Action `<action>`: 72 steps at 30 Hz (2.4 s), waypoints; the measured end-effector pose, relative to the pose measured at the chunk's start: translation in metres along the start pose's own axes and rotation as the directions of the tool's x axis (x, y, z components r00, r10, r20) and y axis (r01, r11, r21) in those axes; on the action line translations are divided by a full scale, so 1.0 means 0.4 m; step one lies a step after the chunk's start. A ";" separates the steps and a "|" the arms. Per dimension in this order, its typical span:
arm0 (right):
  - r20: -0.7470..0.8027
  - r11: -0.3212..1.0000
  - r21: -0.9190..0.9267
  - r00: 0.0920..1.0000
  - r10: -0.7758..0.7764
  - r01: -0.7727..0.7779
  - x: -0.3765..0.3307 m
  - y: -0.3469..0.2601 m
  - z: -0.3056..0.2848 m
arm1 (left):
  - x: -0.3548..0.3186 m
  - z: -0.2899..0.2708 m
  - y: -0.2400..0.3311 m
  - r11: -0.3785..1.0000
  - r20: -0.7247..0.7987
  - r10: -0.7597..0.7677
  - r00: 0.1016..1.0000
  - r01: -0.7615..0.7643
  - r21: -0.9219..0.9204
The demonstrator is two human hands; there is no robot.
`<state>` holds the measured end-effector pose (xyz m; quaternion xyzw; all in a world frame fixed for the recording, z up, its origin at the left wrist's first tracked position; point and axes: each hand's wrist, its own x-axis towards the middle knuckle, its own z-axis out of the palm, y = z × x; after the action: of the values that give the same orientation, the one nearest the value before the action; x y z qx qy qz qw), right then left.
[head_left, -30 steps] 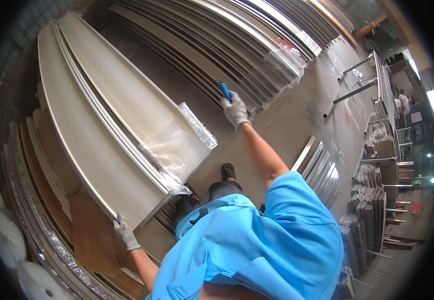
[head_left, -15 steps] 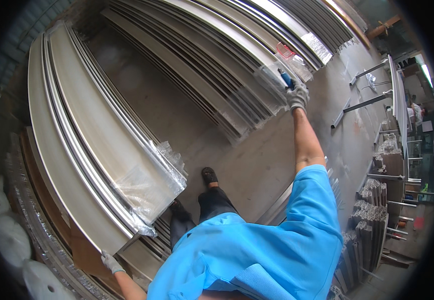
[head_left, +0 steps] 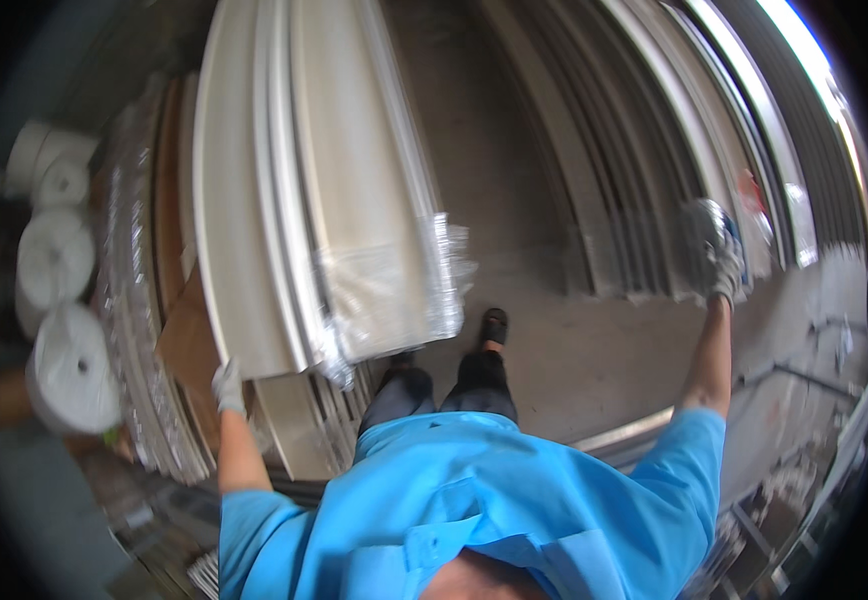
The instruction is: The person selects large flat panels from a stack, removes protective plastic, and uses a blue utility knife to cut and insert thin strips into grooves along the panel edges. The person handles multiple panels one at a time, aligning and pressing the strips into place.
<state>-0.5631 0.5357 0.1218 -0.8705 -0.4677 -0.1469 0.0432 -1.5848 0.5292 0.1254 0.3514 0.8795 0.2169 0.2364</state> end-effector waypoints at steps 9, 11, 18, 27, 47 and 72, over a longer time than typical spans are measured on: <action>0.218 0.281 0.953 0.903 -0.369 -0.115 -0.485 -1.008 -0.316 | 0.083 0.001 0.100 0.992 0.232 0.108 0.967 -0.121 0.042; 0.539 0.211 0.827 0.626 -0.563 -0.521 -0.637 -1.242 -0.369 | 0.091 0.012 0.093 0.987 0.327 0.120 0.937 -0.078 -0.139; 0.516 0.546 0.807 0.719 -0.466 -0.226 -0.791 -1.543 -0.440 | 0.098 0.058 0.084 0.922 0.243 0.174 0.954 -0.244 0.300; 0.556 0.660 0.715 0.760 -0.337 -0.231 -0.868 -1.465 -0.441 | -0.049 0.103 0.045 0.942 0.246 0.272 0.930 -0.309 0.127; 0.626 0.719 0.636 0.732 -0.269 -0.280 -1.157 -0.708 -0.537 | -0.626 0.145 -0.068 0.977 0.815 0.188 0.549 -0.022 -0.211; 0.480 0.761 0.595 0.874 -0.077 -0.260 -1.219 -0.721 -0.543 | -0.625 0.154 -0.012 0.953 0.979 -0.009 0.203 0.298 -0.053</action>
<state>-1.1017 0.2597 0.1663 -0.8332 -0.4406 0.2433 0.2291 -1.3920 0.3592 0.1394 0.2891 0.5372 0.0257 0.7920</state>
